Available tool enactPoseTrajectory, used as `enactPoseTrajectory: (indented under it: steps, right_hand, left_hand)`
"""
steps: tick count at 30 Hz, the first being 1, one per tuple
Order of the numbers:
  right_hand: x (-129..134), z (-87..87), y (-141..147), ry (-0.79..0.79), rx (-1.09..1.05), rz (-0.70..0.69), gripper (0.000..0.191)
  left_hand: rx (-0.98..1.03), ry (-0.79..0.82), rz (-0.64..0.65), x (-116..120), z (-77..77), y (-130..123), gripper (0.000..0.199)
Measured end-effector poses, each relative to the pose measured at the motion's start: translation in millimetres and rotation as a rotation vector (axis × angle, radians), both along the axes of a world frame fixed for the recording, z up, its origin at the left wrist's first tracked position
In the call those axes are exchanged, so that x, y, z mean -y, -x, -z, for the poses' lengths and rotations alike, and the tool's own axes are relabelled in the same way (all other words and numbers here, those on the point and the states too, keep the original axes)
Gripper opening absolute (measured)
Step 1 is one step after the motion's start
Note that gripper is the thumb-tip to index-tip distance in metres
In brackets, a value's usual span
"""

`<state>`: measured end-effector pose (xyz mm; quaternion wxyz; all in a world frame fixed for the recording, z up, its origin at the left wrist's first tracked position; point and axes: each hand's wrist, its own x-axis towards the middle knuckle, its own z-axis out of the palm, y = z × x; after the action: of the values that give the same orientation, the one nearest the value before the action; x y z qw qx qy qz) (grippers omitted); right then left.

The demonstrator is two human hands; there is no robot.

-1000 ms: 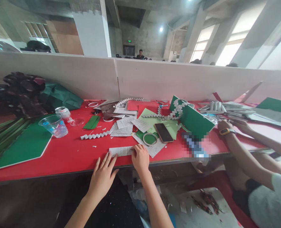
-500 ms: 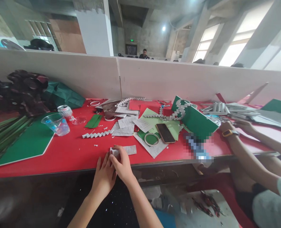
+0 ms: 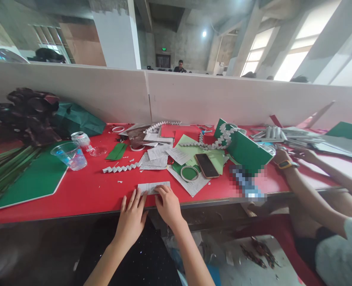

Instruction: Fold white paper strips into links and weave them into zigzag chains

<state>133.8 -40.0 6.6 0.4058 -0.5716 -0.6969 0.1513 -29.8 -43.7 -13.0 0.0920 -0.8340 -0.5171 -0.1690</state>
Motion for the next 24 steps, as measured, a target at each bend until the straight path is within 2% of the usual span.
enactPoseTrajectory:
  steps: [4, 11, 16, 21, 24]
  right_hand:
    - [5.3, 1.5, 0.3, -0.051, 0.095, -0.027, 0.030]
    - [20.0, 4.2, -35.0, -0.124, 0.118, -0.032, 0.028]
    - [26.7, 4.8, -41.4, -0.129, 0.129, -0.060, 0.023]
    - [25.2, 2.7, -36.9, -0.074, 0.199, -0.001, 0.036]
    - [24.1, 1.5, -35.5, -0.060, 0.175, -0.007, 0.026]
  left_hand:
    - [-0.023, -0.002, 0.010, -1.3, 0.5, 1.4, 0.049]
    - [-0.041, -0.011, 0.014, 0.1, -1.5, 2.0, 0.050]
    - [-0.001, -0.012, 0.017, 1.5, -2.6, 1.2, 0.052]
    - [0.108, 0.022, 0.019, -0.6, -5.5, 1.3, 0.038]
    - [0.153, 0.023, -0.001, -0.7, -7.5, -1.2, 0.031]
